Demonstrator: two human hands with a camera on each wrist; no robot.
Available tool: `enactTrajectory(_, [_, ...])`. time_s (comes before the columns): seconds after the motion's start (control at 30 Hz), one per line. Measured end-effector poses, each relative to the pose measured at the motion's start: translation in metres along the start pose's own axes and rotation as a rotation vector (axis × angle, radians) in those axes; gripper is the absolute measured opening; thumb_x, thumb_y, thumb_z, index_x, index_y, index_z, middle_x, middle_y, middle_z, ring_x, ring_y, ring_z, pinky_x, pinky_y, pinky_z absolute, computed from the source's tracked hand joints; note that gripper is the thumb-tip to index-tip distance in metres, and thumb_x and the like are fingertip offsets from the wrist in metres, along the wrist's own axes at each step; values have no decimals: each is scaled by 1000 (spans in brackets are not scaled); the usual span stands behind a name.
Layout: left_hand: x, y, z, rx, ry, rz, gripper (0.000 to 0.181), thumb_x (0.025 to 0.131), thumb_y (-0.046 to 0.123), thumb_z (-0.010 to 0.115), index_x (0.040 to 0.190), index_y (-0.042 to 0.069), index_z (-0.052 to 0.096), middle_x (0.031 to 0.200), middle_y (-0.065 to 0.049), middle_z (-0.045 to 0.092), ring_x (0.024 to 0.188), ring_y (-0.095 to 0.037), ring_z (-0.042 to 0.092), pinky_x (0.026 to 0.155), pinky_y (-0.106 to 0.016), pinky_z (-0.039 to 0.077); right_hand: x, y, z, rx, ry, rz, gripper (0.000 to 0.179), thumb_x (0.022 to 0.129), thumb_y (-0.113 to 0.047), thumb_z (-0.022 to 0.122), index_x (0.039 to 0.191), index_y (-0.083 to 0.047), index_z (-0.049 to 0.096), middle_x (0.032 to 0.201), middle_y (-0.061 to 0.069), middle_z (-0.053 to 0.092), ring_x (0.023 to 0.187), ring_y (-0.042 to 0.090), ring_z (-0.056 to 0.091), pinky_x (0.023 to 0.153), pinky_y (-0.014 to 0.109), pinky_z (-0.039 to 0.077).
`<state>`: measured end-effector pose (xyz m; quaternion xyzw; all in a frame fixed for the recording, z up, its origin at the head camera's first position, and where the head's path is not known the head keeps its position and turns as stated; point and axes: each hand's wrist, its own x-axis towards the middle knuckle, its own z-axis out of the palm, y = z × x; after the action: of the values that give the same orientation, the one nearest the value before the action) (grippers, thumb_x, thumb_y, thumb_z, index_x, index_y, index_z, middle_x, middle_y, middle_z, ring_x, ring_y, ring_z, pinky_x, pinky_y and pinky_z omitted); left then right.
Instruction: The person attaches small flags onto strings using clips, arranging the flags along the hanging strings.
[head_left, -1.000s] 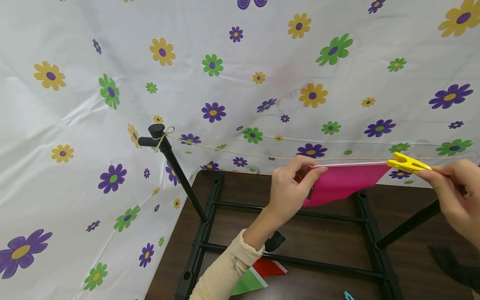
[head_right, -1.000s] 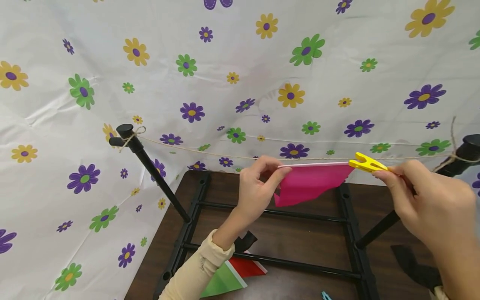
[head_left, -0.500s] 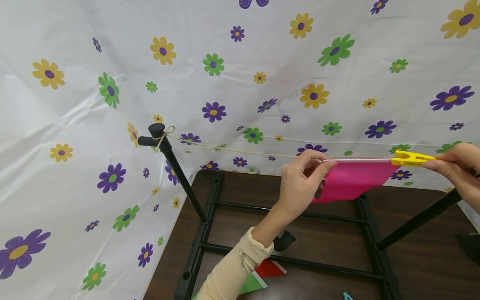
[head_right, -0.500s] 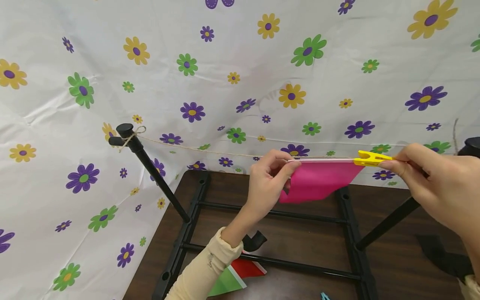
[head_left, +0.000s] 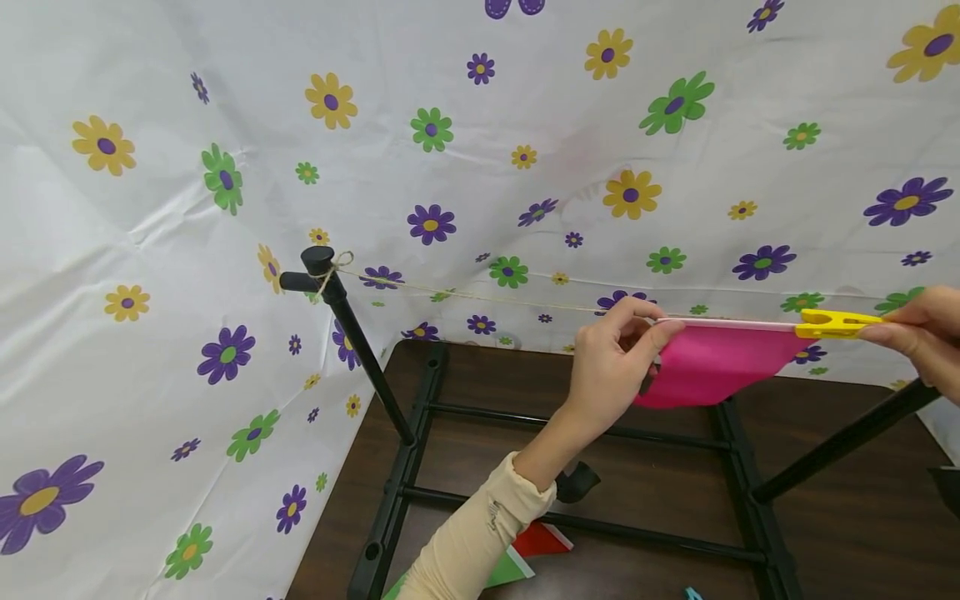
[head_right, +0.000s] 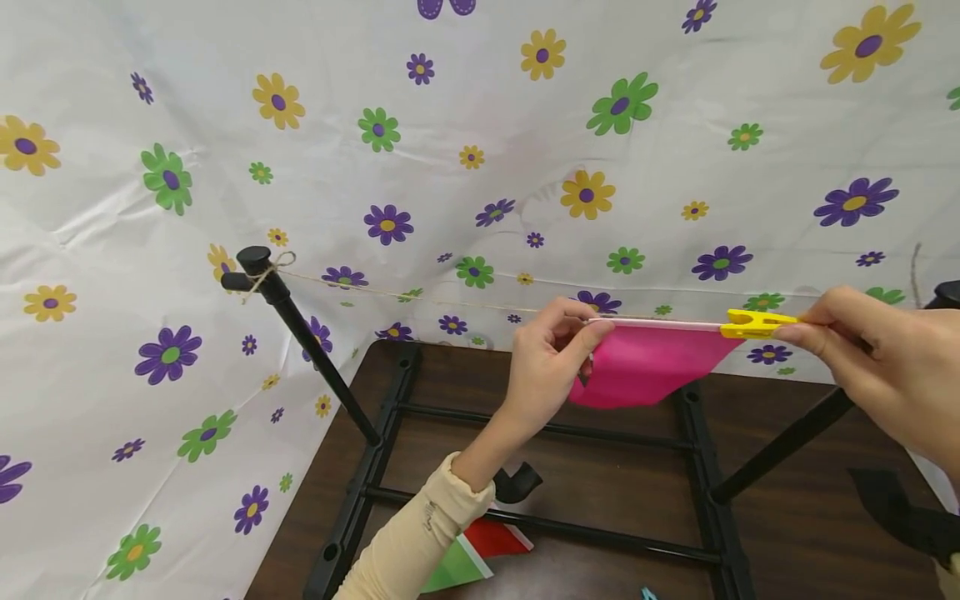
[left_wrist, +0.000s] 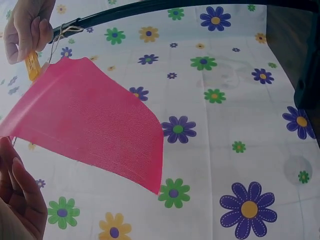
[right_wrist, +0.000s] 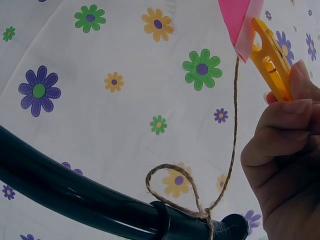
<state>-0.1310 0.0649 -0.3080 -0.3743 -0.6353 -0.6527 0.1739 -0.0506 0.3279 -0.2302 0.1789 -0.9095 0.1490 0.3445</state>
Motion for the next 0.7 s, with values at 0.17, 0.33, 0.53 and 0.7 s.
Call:
enactTrajectory(0.17, [1, 0, 2, -1, -9, -8, 7, 98, 2, 69, 102, 2, 63, 73, -12, 67, 60, -2, 58, 58, -21, 56, 3, -8, -2, 1, -18, -9, 68, 93, -52, 38, 76, 10, 58, 58, -22, 32, 45, -3, 26, 41, 21, 23])
enactTrajectory(0.33, [3, 1, 4, 5, -5, 6, 7, 97, 1, 70, 101, 1, 64, 71, -11, 66, 60, 2, 56, 58, -19, 55, 4, -8, -1, 14, -25, -18, 67, 94, -54, 38, 76, 8, 58, 59, -20, 34, 47, -4, 27, 42, 20, 24])
enactTrajectory(0.53, [4, 1, 8, -22, 5, -4, 6, 98, 2, 69, 101, 1, 64, 71, -12, 66, 61, 3, 56, 58, -20, 55, 5, -6, -3, 2, -46, -7, 63, 95, -52, 37, 76, 4, 57, 59, -21, 34, 49, -3, 28, 42, 20, 24])
enactTrajectory(0.7, [5, 0, 9, -27, 24, -7, 6, 98, 2, 69, 100, 3, 63, 69, -11, 65, 59, 3, 55, 56, -20, 55, 5, -4, -3, -13, -71, -22, 59, 95, -50, 35, 75, 2, 55, 61, -23, 34, 50, -2, 29, 43, 20, 25])
